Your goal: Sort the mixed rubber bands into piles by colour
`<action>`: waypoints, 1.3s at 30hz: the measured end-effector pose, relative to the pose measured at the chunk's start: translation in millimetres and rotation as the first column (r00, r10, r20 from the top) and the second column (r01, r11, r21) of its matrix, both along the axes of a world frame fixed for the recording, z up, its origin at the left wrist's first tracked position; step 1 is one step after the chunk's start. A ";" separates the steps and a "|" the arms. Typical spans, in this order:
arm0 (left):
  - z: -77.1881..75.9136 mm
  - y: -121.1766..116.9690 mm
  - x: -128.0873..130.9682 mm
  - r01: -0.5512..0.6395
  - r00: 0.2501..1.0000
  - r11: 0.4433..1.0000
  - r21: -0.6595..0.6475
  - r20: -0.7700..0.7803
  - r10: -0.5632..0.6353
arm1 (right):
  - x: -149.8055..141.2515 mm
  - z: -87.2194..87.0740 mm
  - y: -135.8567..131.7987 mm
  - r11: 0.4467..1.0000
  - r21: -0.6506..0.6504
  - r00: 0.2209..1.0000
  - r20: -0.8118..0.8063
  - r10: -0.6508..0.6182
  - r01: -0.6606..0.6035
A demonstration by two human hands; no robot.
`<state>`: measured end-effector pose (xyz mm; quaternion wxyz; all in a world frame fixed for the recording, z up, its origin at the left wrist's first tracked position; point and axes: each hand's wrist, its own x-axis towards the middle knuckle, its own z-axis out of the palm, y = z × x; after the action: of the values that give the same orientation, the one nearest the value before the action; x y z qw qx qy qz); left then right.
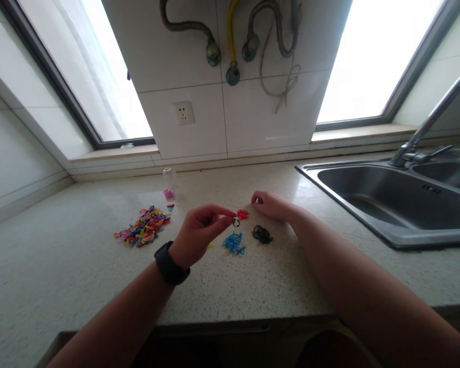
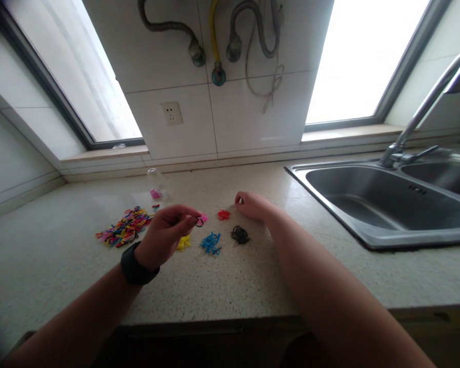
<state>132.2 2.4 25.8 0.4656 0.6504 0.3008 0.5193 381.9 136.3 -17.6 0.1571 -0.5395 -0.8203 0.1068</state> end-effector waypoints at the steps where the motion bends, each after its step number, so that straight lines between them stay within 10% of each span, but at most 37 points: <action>1: 0.9 -0.4 0.8 -0.002 1.000 1.000 0.001 -0.013 0.002 | 0.0 0.1 -0.1 1.000 0.000 1.000 -0.002 -0.001 0.001; 39: 0.6 3.3 13.6 -0.004 0.986 1.000 -0.022 -0.167 0.000 | -3.3 1.2 -0.7 1.000 0.001 0.999 0.034 -0.024 0.024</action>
<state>145.8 5.7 26.4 0.4456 0.6860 0.3451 0.4602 378.6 135.6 -16.4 0.1447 -0.5510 -0.8164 0.0953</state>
